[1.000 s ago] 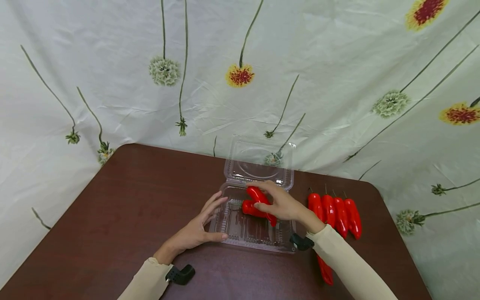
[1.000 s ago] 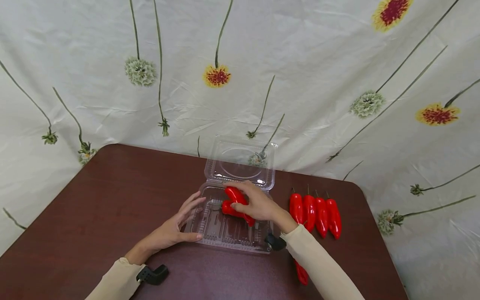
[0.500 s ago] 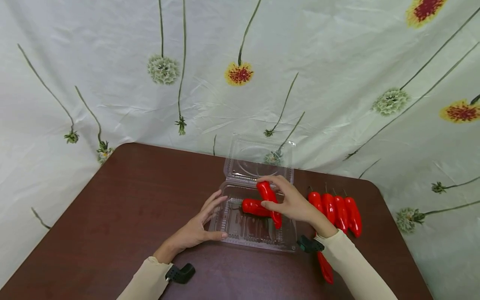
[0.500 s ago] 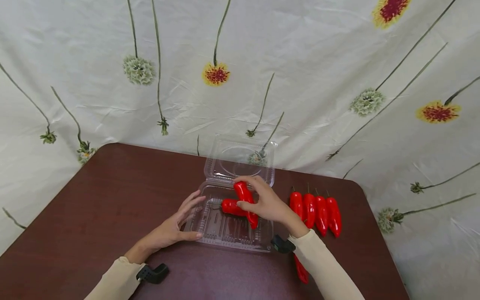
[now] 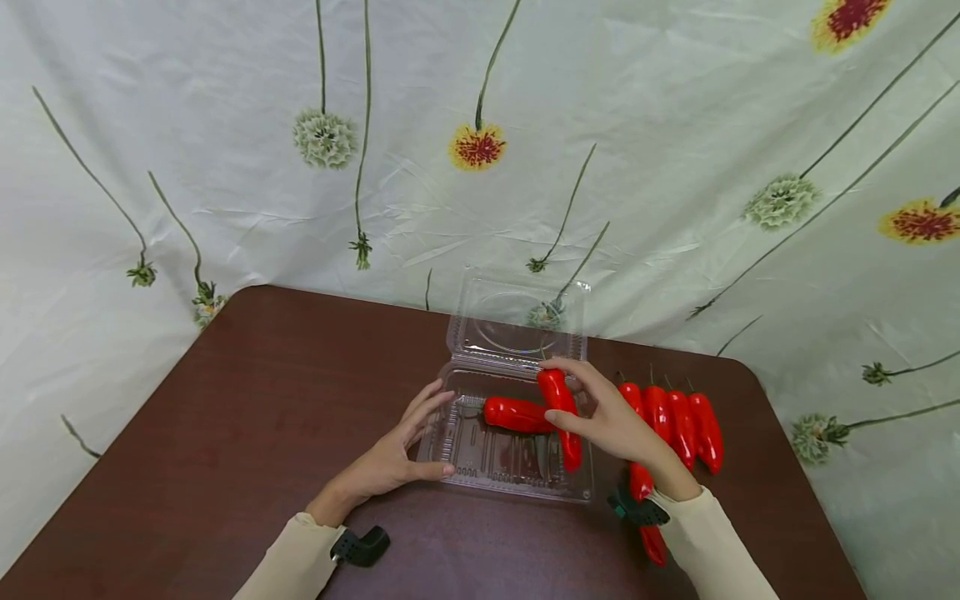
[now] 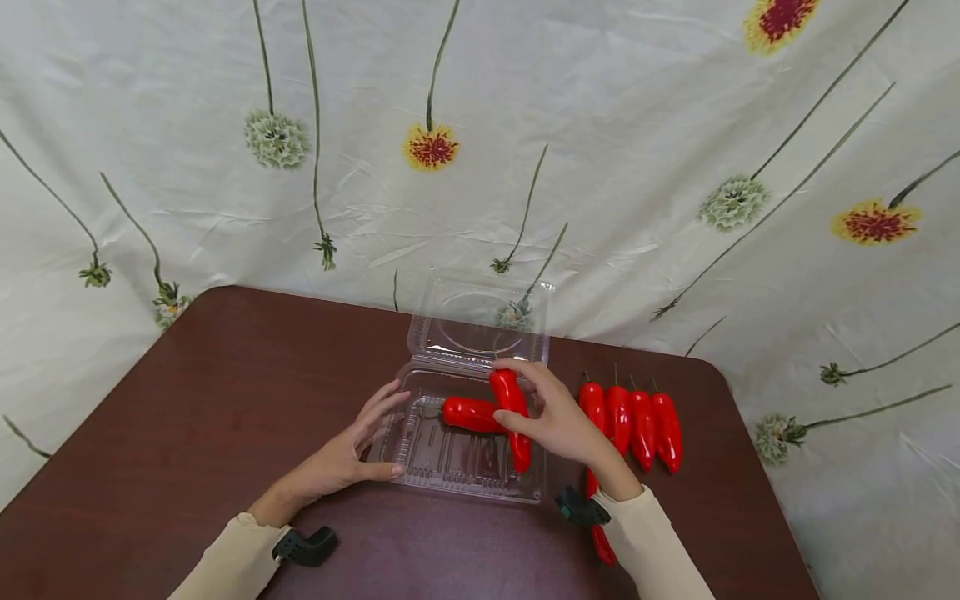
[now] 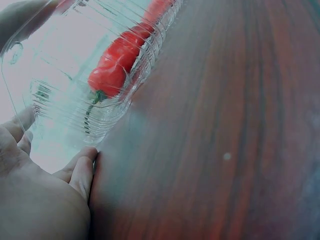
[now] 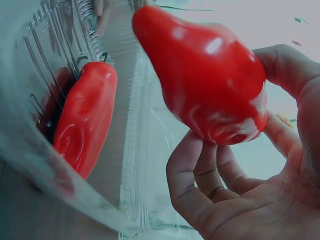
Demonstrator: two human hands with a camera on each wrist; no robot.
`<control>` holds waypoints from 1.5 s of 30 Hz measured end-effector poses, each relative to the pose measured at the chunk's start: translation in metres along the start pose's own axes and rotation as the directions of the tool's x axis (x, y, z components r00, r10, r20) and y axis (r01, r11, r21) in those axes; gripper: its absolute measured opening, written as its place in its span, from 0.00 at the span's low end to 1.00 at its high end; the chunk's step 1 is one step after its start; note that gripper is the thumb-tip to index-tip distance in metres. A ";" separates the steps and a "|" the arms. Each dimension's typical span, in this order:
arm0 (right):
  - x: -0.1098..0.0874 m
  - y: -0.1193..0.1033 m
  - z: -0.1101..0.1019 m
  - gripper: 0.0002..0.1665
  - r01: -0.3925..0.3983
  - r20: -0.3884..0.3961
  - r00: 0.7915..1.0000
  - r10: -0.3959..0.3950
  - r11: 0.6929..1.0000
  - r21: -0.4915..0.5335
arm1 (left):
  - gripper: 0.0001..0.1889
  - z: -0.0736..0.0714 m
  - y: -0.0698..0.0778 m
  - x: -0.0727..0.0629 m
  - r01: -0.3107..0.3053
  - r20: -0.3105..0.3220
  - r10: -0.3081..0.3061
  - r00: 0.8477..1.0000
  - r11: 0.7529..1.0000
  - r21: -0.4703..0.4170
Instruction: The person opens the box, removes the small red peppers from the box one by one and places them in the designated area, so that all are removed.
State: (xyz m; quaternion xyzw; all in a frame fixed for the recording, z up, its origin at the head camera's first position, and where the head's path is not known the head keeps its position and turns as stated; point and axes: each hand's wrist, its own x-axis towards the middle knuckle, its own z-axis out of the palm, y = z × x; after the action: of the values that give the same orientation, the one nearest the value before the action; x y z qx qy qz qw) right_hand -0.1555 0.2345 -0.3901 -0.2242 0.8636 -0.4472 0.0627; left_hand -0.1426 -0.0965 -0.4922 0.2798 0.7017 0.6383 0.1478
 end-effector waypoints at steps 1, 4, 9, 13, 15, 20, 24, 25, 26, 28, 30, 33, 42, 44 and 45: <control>-0.003 0.001 0.000 0.38 0.000 -0.003 1.000 0.000 1.000 0.009 | 0.51 0.000 0.000 0.000 0.000 -0.001 0.000 1.000 1.000 -0.001; -0.013 0.006 -0.002 0.37 0.009 -0.019 1.000 -0.009 0.999 0.031 | 0.50 -0.001 0.000 -0.001 0.001 -0.001 -0.001 1.000 1.000 0.002; -0.029 0.012 -0.003 0.36 0.040 -0.053 0.998 -0.038 0.998 0.045 | 0.50 -0.001 0.000 -0.001 -0.003 0.002 0.003 1.000 1.000 -0.001; -0.042 0.016 -0.005 0.36 0.011 -0.075 0.997 -0.007 0.999 0.046 | 0.50 -0.001 -0.001 0.000 -0.011 0.003 0.011 1.000 1.000 -0.011; -0.049 0.017 -0.007 0.36 -0.019 -0.081 0.996 0.023 0.998 0.054 | 0.50 -0.001 -0.001 0.000 -0.012 0.002 0.012 1.000 1.000 -0.016; -0.069 0.023 -0.013 0.36 -0.075 -0.112 0.991 0.077 0.997 0.021 | 0.51 0.000 0.000 0.000 -0.014 0.005 0.014 1.000 1.000 -0.023; -0.085 0.029 -0.017 0.36 -0.109 -0.143 0.984 0.107 0.994 -0.002 | 0.51 0.000 0.001 0.000 -0.012 0.006 0.012 1.000 0.999 -0.030; -0.089 0.031 -0.018 0.36 -0.119 -0.154 0.981 0.117 0.993 -0.003 | 0.51 -0.001 0.001 0.000 -0.011 0.006 0.012 1.000 0.999 -0.030; -0.093 0.032 -0.018 0.36 -0.130 -0.162 0.978 0.129 0.991 0.004 | 0.51 -0.001 0.001 0.000 -0.011 0.005 0.012 1.000 1.000 -0.029; -0.100 0.036 -0.019 0.35 -0.152 -0.183 0.972 0.150 0.988 0.004 | 0.51 -0.001 0.000 0.000 -0.012 0.005 0.012 1.000 1.000 -0.029; -0.106 0.039 -0.021 0.35 -0.172 -0.200 0.965 0.172 0.985 0.019 | 0.51 0.000 0.000 0.000 -0.012 0.006 0.012 1.000 0.999 -0.031; -0.115 0.046 -0.024 0.34 -0.195 -0.200 0.958 0.204 0.979 0.061 | 0.51 0.000 0.000 0.000 -0.012 0.010 0.012 1.000 0.999 -0.037; -0.135 0.059 -0.035 0.33 -0.235 -0.234 0.944 0.232 0.972 0.015 | 0.51 0.000 0.000 0.001 -0.012 0.008 0.013 1.000 0.999 -0.033; -0.138 0.059 -0.037 0.32 -0.246 -0.243 0.941 0.234 0.969 -0.017 | 0.51 0.000 0.000 0.000 -0.012 0.008 0.012 1.000 0.999 -0.032; -0.139 0.059 -0.038 0.32 -0.249 -0.244 0.941 0.236 0.968 -0.020 | 0.51 0.000 0.001 0.000 -0.011 0.009 0.012 1.000 0.999 -0.032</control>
State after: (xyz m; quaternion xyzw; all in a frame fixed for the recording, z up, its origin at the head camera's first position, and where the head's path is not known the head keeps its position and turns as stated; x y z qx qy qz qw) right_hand -0.0629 0.3544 -0.4279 -0.0621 0.8969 -0.4379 0.0069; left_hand -0.1429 -0.0965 -0.4914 0.2843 0.6891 0.6491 0.1517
